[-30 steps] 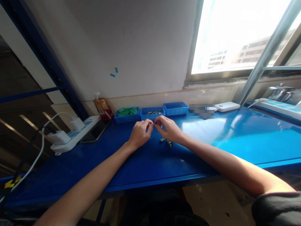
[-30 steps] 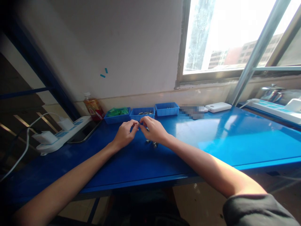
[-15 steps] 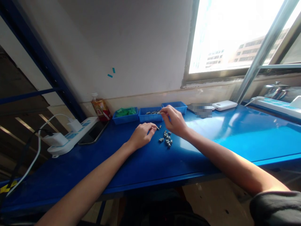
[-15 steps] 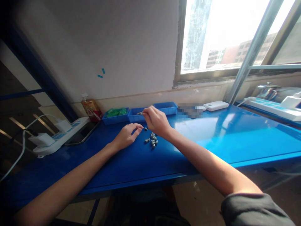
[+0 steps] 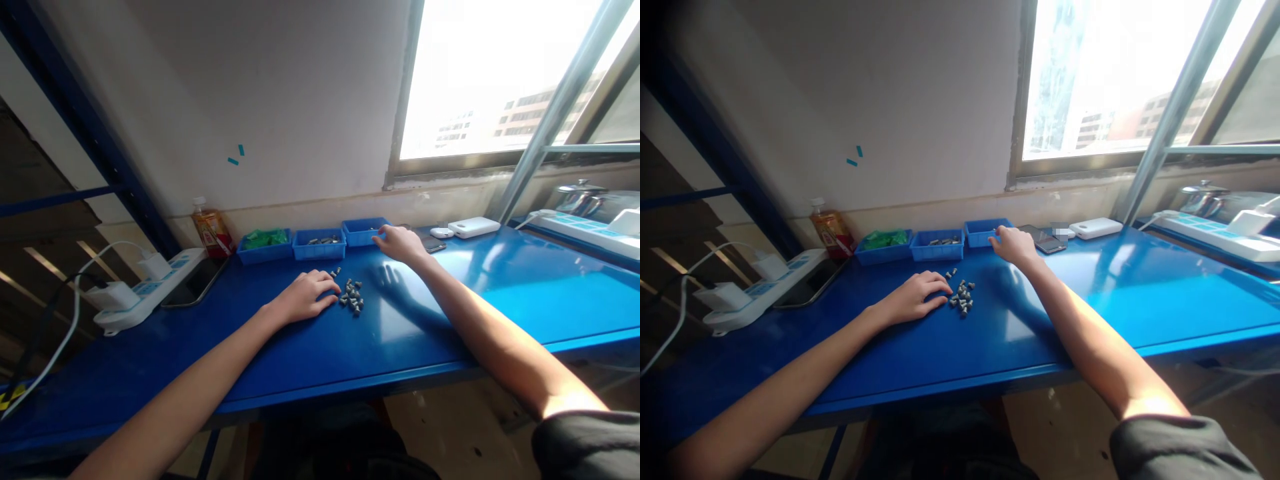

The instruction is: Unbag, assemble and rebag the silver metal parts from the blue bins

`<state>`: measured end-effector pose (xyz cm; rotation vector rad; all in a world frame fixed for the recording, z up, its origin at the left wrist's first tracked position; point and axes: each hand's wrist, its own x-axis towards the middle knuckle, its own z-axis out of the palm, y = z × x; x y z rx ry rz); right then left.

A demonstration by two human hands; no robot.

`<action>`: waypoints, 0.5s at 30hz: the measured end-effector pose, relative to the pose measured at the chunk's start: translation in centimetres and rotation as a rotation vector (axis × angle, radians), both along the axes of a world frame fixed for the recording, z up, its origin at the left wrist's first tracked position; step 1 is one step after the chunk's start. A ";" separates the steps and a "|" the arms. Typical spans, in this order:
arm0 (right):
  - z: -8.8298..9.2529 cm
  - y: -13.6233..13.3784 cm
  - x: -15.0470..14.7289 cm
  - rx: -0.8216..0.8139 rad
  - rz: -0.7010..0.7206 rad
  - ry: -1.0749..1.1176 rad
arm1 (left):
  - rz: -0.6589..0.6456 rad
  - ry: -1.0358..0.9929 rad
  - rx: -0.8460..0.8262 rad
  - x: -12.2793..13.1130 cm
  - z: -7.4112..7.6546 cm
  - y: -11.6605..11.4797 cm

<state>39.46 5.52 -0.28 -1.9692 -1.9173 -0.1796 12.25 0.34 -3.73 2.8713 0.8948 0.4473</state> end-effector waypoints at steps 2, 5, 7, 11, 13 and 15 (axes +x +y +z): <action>-0.4 -0.5 -0.7 -0.071 0.038 -0.008 | -0.020 -0.012 -0.002 0.1 0.2 -0.2; -0.5 -1.8 -2.8 -0.103 0.158 -0.025 | -0.069 -0.019 0.005 0.4 0.5 -0.7; -0.7 -2.7 -4.4 -0.146 0.268 -0.052 | -0.084 -0.012 0.024 0.7 0.6 -0.9; -1.7 -4.3 -7.0 -0.176 0.432 -0.155 | -0.048 -0.006 0.044 0.8 0.4 -0.6; -2.4 -4.7 -7.8 -0.130 0.446 -0.194 | 0.003 -0.005 0.051 0.5 0.2 -0.2; -2.8 -4.9 -8.2 -0.095 0.443 -0.208 | 0.060 -0.007 0.059 0.1 0.0 0.3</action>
